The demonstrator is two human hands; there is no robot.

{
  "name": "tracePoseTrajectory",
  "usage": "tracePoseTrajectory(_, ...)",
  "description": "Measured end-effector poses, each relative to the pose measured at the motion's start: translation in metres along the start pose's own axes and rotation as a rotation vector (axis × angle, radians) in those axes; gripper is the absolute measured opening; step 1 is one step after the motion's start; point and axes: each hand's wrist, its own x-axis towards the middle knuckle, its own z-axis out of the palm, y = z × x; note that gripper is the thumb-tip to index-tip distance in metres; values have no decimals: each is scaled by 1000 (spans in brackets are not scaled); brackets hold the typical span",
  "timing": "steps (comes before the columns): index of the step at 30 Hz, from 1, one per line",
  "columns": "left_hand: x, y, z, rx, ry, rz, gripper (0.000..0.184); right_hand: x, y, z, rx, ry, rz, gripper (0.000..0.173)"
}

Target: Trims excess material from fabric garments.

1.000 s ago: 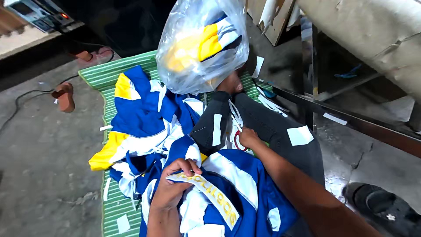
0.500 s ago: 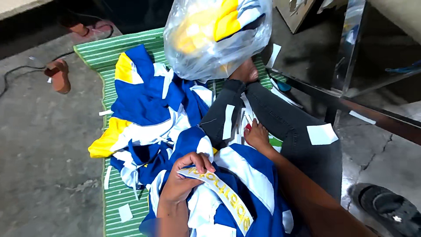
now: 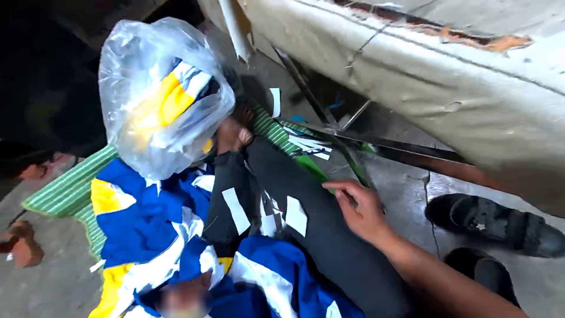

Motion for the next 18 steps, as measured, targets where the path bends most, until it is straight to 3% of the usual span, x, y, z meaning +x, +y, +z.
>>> tracePoseTrajectory(3, -6, 2, 13, 7, 109, 35, 15, 46, 56, 23, -85, -139, 259, 30)
tracePoseTrajectory(7, -9, 13, 9, 153, 69, -81, 15, 111, 118, 88, -444, -271, 267, 35)
tracePoseTrajectory(10, -7, 32, 27, 437, 181, -144, 36, 133, 144, 107, -598, -382, 281, 37)
tracePoseTrajectory(13, -6, 53, 43, 744, 432, -130, 56, 135, 138, 103, -704, -413, 275, 27)
tracePoseTrajectory(15, -17, 67, 53, 860, 582, -106, 52, 132, 125, 93, -690, -394, 340, 30)
tracePoseTrajectory(18, -46, 87, 72, 1033, 553, -34, 61, 121, 104, 75, -580, -310, 437, 42)
